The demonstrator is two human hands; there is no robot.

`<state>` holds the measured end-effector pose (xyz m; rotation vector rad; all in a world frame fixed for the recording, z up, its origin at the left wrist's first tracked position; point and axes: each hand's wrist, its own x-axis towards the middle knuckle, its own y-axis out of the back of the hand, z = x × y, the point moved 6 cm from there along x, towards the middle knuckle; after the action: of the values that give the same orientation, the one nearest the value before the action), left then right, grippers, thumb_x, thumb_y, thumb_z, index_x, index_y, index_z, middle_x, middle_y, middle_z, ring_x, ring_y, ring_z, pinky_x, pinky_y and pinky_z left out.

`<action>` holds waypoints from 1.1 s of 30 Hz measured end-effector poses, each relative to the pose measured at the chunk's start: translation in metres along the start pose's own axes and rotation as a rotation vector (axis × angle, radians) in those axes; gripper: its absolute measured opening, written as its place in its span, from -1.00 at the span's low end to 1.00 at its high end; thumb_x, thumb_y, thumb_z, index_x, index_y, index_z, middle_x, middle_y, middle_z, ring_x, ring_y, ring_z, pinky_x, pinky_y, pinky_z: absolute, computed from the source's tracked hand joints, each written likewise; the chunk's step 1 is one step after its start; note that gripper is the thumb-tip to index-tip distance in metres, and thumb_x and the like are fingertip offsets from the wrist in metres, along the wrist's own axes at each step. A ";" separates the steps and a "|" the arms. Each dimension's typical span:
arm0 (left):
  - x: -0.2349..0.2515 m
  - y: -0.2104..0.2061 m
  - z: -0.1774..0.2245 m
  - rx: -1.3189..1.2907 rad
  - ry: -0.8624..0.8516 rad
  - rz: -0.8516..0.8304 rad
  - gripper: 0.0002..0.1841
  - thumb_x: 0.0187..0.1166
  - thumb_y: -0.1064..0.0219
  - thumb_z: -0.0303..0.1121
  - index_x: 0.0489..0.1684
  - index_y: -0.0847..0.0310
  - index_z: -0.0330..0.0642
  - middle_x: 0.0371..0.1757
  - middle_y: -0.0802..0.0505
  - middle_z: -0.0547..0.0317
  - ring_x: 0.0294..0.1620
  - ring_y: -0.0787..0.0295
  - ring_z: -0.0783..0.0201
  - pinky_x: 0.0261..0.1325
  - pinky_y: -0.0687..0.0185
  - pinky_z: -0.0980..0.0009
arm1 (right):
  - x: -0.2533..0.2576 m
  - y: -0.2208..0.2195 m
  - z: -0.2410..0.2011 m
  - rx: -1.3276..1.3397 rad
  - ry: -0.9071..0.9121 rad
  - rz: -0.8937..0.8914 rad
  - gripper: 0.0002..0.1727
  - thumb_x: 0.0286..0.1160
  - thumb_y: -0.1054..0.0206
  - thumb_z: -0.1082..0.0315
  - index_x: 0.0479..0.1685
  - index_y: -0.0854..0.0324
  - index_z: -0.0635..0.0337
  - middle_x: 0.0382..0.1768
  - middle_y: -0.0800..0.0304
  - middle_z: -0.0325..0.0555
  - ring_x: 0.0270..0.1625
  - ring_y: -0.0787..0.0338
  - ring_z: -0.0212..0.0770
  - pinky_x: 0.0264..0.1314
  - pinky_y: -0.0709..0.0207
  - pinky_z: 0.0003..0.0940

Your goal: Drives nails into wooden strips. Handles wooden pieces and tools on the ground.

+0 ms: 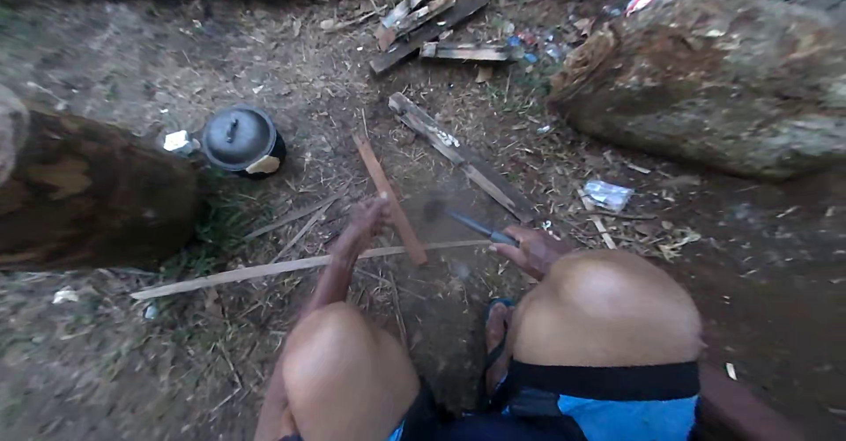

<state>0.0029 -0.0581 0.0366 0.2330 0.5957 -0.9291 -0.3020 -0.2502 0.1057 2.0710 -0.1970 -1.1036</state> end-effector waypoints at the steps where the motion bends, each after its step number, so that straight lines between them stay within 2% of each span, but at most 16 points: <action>1: -0.004 -0.010 -0.003 0.035 0.012 -0.058 -0.43 0.71 -0.24 0.13 0.36 -0.57 -0.22 -0.13 -0.87 0.03 -0.29 -0.85 0.20 -0.20 -0.83 0.25 | 0.000 -0.003 -0.004 0.020 -0.010 -0.025 -0.35 0.68 -0.23 -0.22 0.43 -0.59 0.15 0.13 -0.82 0.26 0.20 -0.80 0.28 0.34 -0.55 0.35; 3: -0.002 -0.024 0.011 0.059 -0.041 -0.100 -0.44 0.69 -0.32 0.06 0.46 -0.57 -0.18 -0.09 -0.86 0.02 -0.27 -0.82 0.20 -0.15 -0.82 0.24 | 0.007 0.004 -0.015 0.053 -0.030 -0.034 -0.35 0.67 -0.26 -0.19 0.48 -0.58 0.15 0.21 -0.80 0.25 0.29 -0.77 0.25 0.44 -0.51 0.32; 5: -0.002 -0.035 0.023 0.029 -0.121 -0.062 -0.47 0.73 -0.28 0.01 0.56 -0.56 -0.07 0.12 -0.84 -0.01 -0.09 -0.84 0.14 -0.03 -0.81 0.18 | 0.019 -0.001 -0.011 0.069 -0.011 0.031 -0.36 0.60 -0.31 -0.22 0.40 -0.65 0.09 0.13 -0.85 0.19 0.23 -0.81 0.22 0.39 -0.55 0.33; 7: 0.000 -0.038 0.029 0.005 -0.201 0.013 -0.52 0.77 -0.22 -0.01 0.56 -0.59 0.00 0.24 -0.82 0.03 0.06 -0.83 0.11 0.02 -0.80 0.14 | 0.027 -0.006 -0.010 0.078 0.023 0.018 -0.38 0.61 -0.29 -0.22 0.37 -0.65 0.10 0.11 -0.85 0.17 0.23 -0.81 0.19 0.39 -0.56 0.29; 9: 0.003 -0.040 0.036 -0.020 -0.263 0.053 -0.57 0.79 -0.19 -0.02 0.44 -0.69 0.00 0.19 -0.86 0.08 0.08 -0.83 0.13 0.02 -0.79 0.15 | 0.035 -0.011 -0.004 0.064 0.047 0.032 -0.38 0.57 -0.29 -0.26 0.31 -0.67 0.05 0.07 -0.87 0.14 0.20 -0.83 0.18 0.35 -0.58 0.30; 12: 0.003 -0.045 0.041 -0.041 -0.312 0.029 -0.60 0.81 -0.16 -0.07 0.34 -0.73 -0.10 0.05 -0.90 0.02 -0.01 -0.84 0.11 -0.03 -0.79 0.18 | 0.035 -0.015 0.002 0.042 0.052 0.041 -0.38 0.54 -0.29 -0.28 0.29 -0.68 0.02 0.08 -0.87 0.11 0.22 -0.82 0.18 0.36 -0.58 0.31; 14: 0.001 -0.048 0.043 -0.070 -0.310 0.030 -0.61 0.81 -0.17 -0.09 0.30 -0.75 -0.13 0.01 -0.90 0.00 -0.04 -0.85 0.11 -0.07 -0.79 0.20 | 0.024 -0.007 -0.005 0.021 0.037 -0.002 -0.38 0.61 -0.27 -0.24 0.37 -0.64 0.04 0.15 -0.85 0.13 0.29 -0.79 0.18 0.45 -0.52 0.28; 17: -0.002 -0.053 0.048 -0.120 -0.315 0.062 -0.64 0.81 -0.19 -0.13 0.20 -0.76 -0.21 -0.09 -0.90 -0.03 -0.12 -0.84 0.14 -0.12 -0.77 0.25 | 0.019 -0.003 -0.006 -0.022 0.030 0.007 -0.38 0.62 -0.25 -0.25 0.39 -0.63 0.03 0.14 -0.85 0.14 0.28 -0.80 0.20 0.45 -0.52 0.29; 20: -0.013 -0.059 0.069 0.058 -0.496 0.067 -0.68 0.80 -0.20 -0.18 0.07 -0.78 -0.22 -0.16 -0.92 0.05 -0.18 -0.85 0.19 -0.11 -0.77 0.29 | 0.023 -0.005 -0.005 -0.062 0.021 0.007 -0.37 0.62 -0.23 -0.27 0.40 -0.63 0.02 0.17 -0.84 0.16 0.32 -0.77 0.23 0.47 -0.49 0.32; 23: -0.034 -0.071 0.093 0.426 -0.713 -0.014 -0.75 0.78 -0.23 -0.16 0.06 -0.82 -0.01 0.00 -0.90 0.33 -0.02 -0.83 0.42 0.17 -0.78 0.33 | 0.026 -0.010 -0.004 -0.079 0.008 0.008 -0.35 0.59 -0.26 -0.28 0.45 -0.63 -0.02 0.22 -0.83 0.18 0.38 -0.73 0.27 0.49 -0.46 0.37; 25: -0.039 -0.073 0.096 0.461 -0.782 -0.029 -0.77 0.76 -0.27 -0.17 0.03 -0.83 -0.01 0.04 -0.88 0.33 0.01 -0.82 0.43 0.17 -0.78 0.34 | 0.024 -0.008 -0.008 -0.068 -0.012 0.001 -0.36 0.60 -0.27 -0.25 0.49 -0.61 -0.03 0.27 -0.81 0.16 0.44 -0.70 0.26 0.53 -0.42 0.36; 29: -0.045 -0.068 0.095 0.478 -0.874 -0.012 -0.83 0.70 -0.35 -0.19 -0.03 -0.85 0.04 -0.02 -0.89 0.37 0.03 -0.82 0.44 0.19 -0.80 0.34 | 0.030 -0.012 -0.003 -0.073 0.007 0.038 -0.37 0.55 -0.30 -0.26 0.41 -0.64 -0.04 0.17 -0.86 0.14 0.34 -0.76 0.25 0.44 -0.49 0.37; 31: -0.051 -0.070 0.100 0.568 -0.948 -0.016 -0.84 0.70 -0.36 -0.21 -0.05 -0.86 0.05 -0.01 -0.91 0.39 0.10 -0.82 0.45 0.29 -0.77 0.33 | 0.037 -0.016 0.000 -0.053 0.033 0.074 -0.39 0.50 -0.34 -0.24 0.37 -0.67 -0.04 0.12 -0.87 0.13 0.28 -0.79 0.24 0.40 -0.52 0.36; 33: -0.061 -0.083 0.100 0.708 -0.993 -0.080 -0.83 0.68 -0.36 -0.19 -0.04 -0.88 0.07 -0.01 -0.91 0.37 0.16 -0.78 0.40 0.38 -0.67 0.28 | 0.031 -0.014 -0.006 -0.066 0.034 0.030 -0.39 0.56 -0.32 -0.23 0.42 -0.64 -0.03 0.19 -0.85 0.14 0.33 -0.77 0.24 0.45 -0.49 0.34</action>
<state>-0.0542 -0.1088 0.1587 0.3369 -0.6612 -1.1662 -0.2811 -0.2516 0.0778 2.0203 -0.1716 -1.0430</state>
